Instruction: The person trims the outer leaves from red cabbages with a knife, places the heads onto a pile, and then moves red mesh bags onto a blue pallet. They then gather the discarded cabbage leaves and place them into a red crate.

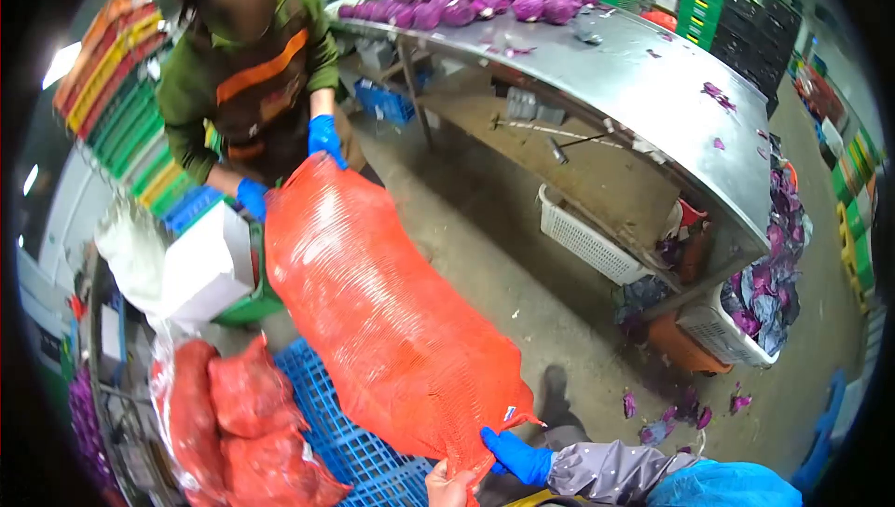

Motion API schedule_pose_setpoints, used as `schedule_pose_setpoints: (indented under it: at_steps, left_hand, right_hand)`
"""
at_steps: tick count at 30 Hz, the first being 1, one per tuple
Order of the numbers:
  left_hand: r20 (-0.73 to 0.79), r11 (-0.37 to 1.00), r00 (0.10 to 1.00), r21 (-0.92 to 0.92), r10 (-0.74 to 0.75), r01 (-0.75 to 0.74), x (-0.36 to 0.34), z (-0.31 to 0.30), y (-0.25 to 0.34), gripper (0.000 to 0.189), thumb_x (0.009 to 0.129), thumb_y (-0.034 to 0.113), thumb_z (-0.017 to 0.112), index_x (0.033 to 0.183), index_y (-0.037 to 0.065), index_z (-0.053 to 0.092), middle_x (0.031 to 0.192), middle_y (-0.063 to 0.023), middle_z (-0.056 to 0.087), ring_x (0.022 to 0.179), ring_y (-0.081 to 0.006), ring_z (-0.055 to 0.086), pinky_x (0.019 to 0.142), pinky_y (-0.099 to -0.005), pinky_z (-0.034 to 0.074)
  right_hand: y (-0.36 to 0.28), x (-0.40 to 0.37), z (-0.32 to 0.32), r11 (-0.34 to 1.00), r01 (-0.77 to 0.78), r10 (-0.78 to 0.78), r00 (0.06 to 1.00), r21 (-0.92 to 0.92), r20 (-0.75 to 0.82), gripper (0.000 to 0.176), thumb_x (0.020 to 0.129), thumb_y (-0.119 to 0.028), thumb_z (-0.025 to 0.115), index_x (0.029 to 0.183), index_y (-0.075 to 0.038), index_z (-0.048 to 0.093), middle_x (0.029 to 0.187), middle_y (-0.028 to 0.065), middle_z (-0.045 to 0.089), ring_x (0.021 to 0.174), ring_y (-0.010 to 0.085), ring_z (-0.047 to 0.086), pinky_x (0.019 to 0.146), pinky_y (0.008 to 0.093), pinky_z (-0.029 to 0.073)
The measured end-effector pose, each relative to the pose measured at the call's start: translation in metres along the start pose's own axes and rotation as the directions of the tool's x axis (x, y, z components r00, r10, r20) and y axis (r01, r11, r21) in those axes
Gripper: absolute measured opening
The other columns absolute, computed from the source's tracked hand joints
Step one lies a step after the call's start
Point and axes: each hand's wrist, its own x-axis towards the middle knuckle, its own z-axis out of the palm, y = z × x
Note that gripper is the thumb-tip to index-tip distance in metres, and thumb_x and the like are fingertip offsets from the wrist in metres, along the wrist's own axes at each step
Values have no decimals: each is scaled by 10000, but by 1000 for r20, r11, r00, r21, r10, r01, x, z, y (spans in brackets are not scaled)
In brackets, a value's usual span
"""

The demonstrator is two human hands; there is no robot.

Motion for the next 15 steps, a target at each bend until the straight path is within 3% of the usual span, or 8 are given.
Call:
schedule_pose_setpoints:
  at_steps: [2, 5, 6, 8, 11, 12, 14, 15]
  left_hand:
    - [-9, 994, 999, 97, 50, -49, -7, 42, 21, 115, 793, 66, 483, 898, 70, 530, 672, -91, 599, 270, -99, 318, 230, -255, 234]
    - [-75, 996, 996, 70, 55, -50, -21, 126, 66, 111, 801, 69, 477, 904, 77, 517, 670, -94, 607, 268, -76, 310, 219, -239, 217]
    - [-29, 988, 999, 150, 32, -27, -25, 144, 77, 103, 801, 76, 488, 899, 69, 520, 704, -116, 615, 312, -129, 383, 262, -281, 288]
    - [23, 973, 999, 227, 30, -35, -26, 192, 95, 98, 801, 82, 499, 894, 60, 523, 738, -138, 623, 356, -183, 456, 306, -322, 359]
    - [92, 936, 992, 335, 84, -110, -43, 252, 117, 203, 753, -5, 524, 945, -13, 590, 740, -51, 607, 511, -93, 499, 439, -227, 389]
    - [141, 929, 985, 344, 95, -139, -50, 271, 127, 197, 754, -6, 523, 939, -8, 589, 740, -46, 598, 512, -97, 493, 440, -230, 383]
    - [253, 915, 954, 323, 163, -242, -73, 313, 154, 189, 761, 4, 530, 941, 0, 589, 752, -38, 596, 522, -86, 489, 458, -223, 378]
    - [290, 910, 943, 324, 165, -258, -80, 329, 167, 191, 765, 17, 539, 949, 7, 589, 758, -29, 595, 533, -79, 491, 467, -221, 377]
  right_hand:
    - [-36, -17, -19, 974, 218, -222, 971, 55, 88, 472, 932, -511, 353, 716, -136, 541, 577, -9, 480, 488, 87, 387, 458, 247, 298]
    - [-91, -33, -61, 989, 32, -50, 991, 146, 121, 420, 927, -495, 395, 738, -146, 532, 587, -22, 467, 508, 73, 399, 468, 241, 308]
    - [-99, -39, -76, 988, 25, -45, 990, 154, 131, 420, 927, -495, 395, 738, -146, 532, 587, -22, 467, 508, 73, 399, 468, 241, 308]
    - [-152, -61, -98, 967, 97, -141, 975, 236, 174, 390, 917, -491, 434, 743, -152, 518, 592, -24, 461, 522, 71, 413, 477, 245, 329]
    - [-192, -99, -144, 984, 95, -111, 989, 149, 102, 421, 909, -515, 437, 712, -153, 522, 604, -11, 480, 537, 79, 423, 487, 254, 348]
    - [-211, -118, -155, 969, 219, -234, 963, 115, 136, 434, 906, -536, 423, 735, -151, 524, 591, -12, 454, 528, 87, 413, 486, 256, 342]
    - [-252, -154, -167, 924, 366, -371, 928, 108, 30, 422, 915, -540, 396, 907, -149, 554, 714, -16, 481, 608, 75, 404, 536, 251, 345]
    - [-274, -171, -181, 948, 318, -319, 946, 18, 63, 400, 916, -517, 417, 1047, -165, 556, 819, -36, 509, 675, 65, 408, 578, 233, 357]
